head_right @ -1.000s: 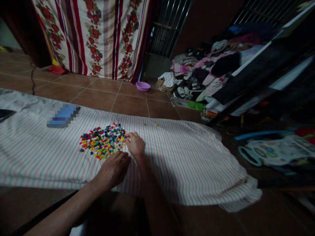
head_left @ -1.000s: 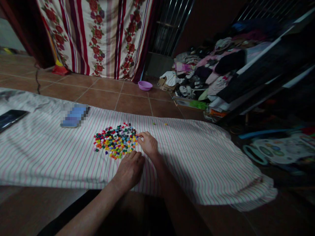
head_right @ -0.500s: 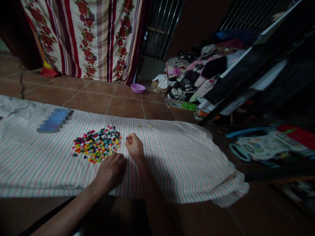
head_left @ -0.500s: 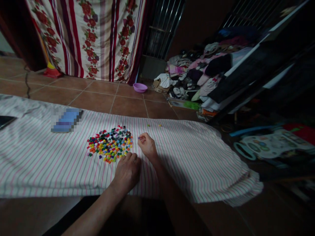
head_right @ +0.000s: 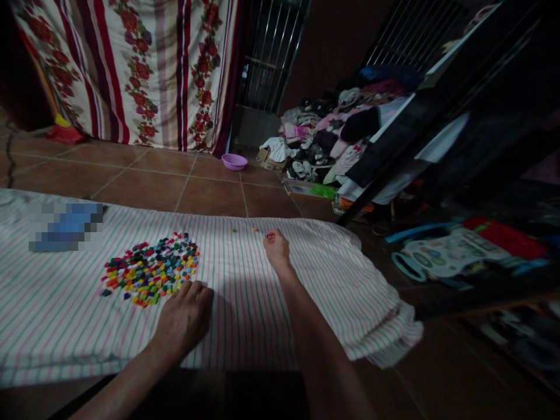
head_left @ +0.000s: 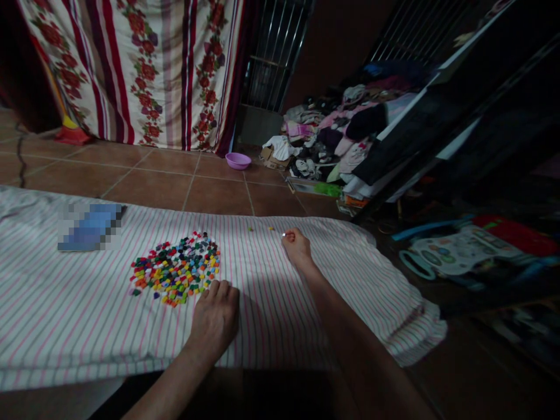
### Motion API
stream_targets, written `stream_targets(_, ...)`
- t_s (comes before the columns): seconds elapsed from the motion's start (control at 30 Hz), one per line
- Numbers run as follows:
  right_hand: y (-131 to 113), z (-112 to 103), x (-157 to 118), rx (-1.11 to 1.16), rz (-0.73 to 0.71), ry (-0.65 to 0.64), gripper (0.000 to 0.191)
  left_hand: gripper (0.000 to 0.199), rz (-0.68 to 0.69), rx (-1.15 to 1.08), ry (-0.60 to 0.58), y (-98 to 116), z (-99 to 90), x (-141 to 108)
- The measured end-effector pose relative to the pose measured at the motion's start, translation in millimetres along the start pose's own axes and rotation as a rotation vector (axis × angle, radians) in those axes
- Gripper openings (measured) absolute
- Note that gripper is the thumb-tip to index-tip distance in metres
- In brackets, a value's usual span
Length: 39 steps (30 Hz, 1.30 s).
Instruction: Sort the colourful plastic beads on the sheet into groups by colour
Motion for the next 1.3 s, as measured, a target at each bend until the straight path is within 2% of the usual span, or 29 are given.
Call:
stream_targets(0.1, 8, -2, 23, -0.145, 0.006, -0.007, 0.014, 0.022, 0.024, 0.011, 0.059, 0, 4.4, -1)
stream_targets(0.23, 14, 2, 40, -0.312, -0.011, -0.053, 0.017, 0.02, 0.009, 0.04, 0.13, 0, 10.4, -2)
stream_targets(0.53, 15, 4, 63, -0.473, -0.038, -0.072, 0.022, 0.021, 0.033, 0.036, 0.114, -1, 10.3, -4)
stream_targets(0.93, 17, 6, 64, -0.534, -0.068, -0.135, 0.025, 0.019, 0.023, 0.045, 0.195, 0, 14.0, -3)
stream_targets(1.3, 13, 9, 62, -0.573, -0.029, -0.161, 0.027, 0.021, 0.019, 0.04, 0.182, -1, 12.8, -3)
Point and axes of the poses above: each hand's wrist, its own x-axis towards the middle knuckle, its own z-axis out of the palm, y = z × x, the point moved 2 cm from there along x, towards the middle knuckle, and after that the axes turned 10 degrees about z, right-handed, at the moved point
